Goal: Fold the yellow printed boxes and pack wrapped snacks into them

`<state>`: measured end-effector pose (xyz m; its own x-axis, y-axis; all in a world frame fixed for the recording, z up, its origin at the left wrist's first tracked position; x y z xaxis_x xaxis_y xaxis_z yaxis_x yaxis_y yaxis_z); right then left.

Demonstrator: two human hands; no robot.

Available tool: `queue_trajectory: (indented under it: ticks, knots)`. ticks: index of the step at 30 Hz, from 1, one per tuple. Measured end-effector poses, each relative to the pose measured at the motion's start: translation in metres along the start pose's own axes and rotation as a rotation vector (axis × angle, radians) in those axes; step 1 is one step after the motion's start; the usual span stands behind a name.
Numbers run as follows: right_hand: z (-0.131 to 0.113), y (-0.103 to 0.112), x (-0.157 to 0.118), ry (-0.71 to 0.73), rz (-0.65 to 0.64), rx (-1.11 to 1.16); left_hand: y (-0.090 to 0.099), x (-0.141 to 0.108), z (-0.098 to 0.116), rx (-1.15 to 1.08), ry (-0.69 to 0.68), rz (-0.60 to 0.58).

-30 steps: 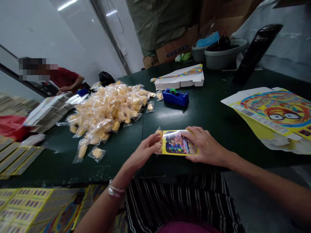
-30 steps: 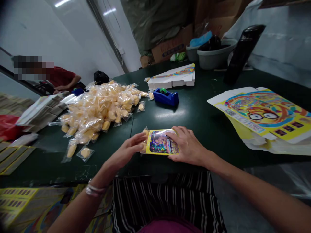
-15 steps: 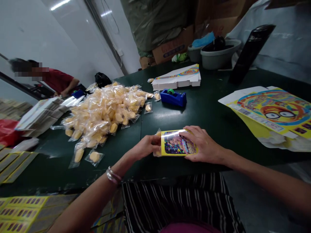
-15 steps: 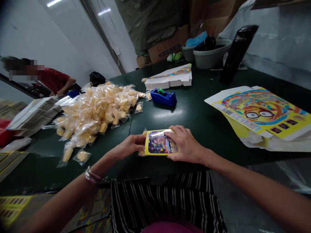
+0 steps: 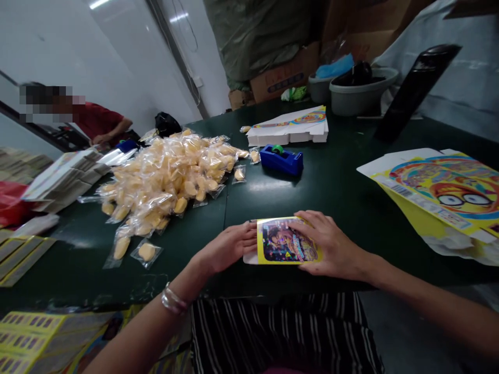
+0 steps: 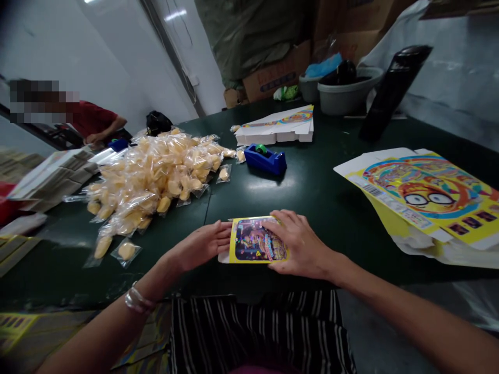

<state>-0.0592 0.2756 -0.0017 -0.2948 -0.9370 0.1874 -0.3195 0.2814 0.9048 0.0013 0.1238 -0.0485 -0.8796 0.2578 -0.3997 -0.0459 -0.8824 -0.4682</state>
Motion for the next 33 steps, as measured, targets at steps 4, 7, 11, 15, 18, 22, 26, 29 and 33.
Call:
queue_trajectory:
  ticks: [4,7,11,15,18,22,26,29,33]
  knots:
    - [-0.019,0.002,0.006,0.011,-0.047,-0.025,-0.013,0.012,-0.016,-0.021,0.046,-0.058]
    - [-0.02,0.013,0.021,-0.083,-0.155,0.052,-0.021,0.015,-0.01,0.02,0.086,-0.091]
    - [-0.028,0.02,0.043,-0.044,-0.275,0.512,-0.044,0.009,0.025,0.444,0.171,-0.211]
    - [-0.026,0.015,0.036,-0.085,-0.111,0.924,-0.038,-0.033,0.101,0.857,-0.198,0.065]
    - [-0.025,-0.001,0.009,-0.199,0.088,1.069,0.0,-0.097,0.109,0.661,-0.479,0.548]
    - [-0.043,-0.025,-0.023,-0.276,0.239,1.13,-0.002,-0.102,0.009,0.263,-0.388,0.473]
    - [-0.063,-0.053,-0.053,-0.328,0.187,1.232,-0.023,-0.106,-0.057,0.085,-0.435,0.471]
    - [-0.077,-0.071,-0.076,-0.353,0.05,1.312,-0.031,-0.116,-0.088,0.078,-0.35,0.444]
    - [-0.09,-0.086,-0.096,-0.41,-0.033,1.354,-0.026,-0.136,-0.113,0.184,-0.215,0.489]
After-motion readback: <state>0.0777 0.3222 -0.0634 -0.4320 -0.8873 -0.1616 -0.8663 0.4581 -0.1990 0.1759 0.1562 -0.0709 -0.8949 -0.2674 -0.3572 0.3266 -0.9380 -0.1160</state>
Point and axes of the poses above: each hand's wrist, its own x-axis towards the middle knuckle, its own y-axis out of the back of the hand, z = x × y, the point moved 10 cm from there along x, towards the middle knuckle, and after that the axes turned 11 degrees about -z, right-handed, at the moved point
